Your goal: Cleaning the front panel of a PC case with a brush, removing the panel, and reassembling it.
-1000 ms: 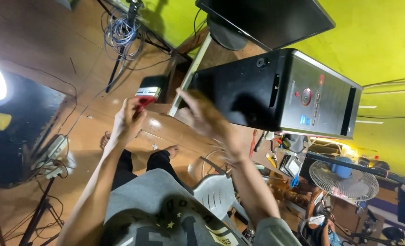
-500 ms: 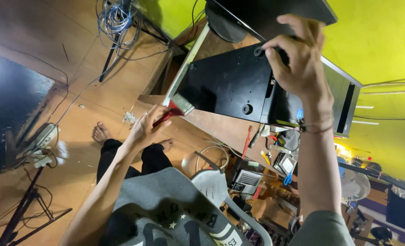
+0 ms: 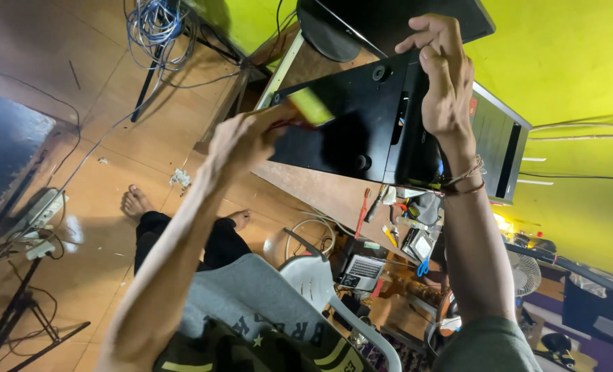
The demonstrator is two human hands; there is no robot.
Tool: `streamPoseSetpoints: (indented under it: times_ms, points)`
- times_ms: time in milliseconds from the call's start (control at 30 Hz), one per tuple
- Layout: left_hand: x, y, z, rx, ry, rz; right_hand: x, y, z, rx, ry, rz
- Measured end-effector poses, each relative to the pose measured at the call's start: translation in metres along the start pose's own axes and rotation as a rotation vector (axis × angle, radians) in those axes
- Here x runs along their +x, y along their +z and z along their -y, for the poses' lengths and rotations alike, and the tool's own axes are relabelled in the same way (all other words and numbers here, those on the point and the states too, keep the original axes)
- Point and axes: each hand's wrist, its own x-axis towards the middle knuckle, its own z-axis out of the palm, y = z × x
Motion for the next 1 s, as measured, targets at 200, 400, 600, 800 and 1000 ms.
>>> streamPoseSetpoints:
  times_ms: [200,400,600,800,1000]
  points:
    - [-0.02,-0.017,0.032,0.171,-0.108,-0.043,-0.002,0.001,0.003,0.005,-0.016,-0.013]
    - [0.029,-0.027,-0.049,-0.142,0.201,-0.132,-0.004,0.002,0.014,0.157,0.085,-0.117]
    - [0.005,-0.039,-0.022,0.068,0.347,0.003,-0.003,0.002,0.003,0.216,0.064,-0.178]
    - [-0.03,-0.039,0.032,0.356,0.122,0.145,-0.003,0.003,0.013,0.23,0.046,-0.061]
    - [-0.004,-0.058,-0.036,0.023,0.303,-0.041,-0.009,0.0,0.0,0.041,-0.079,-0.087]
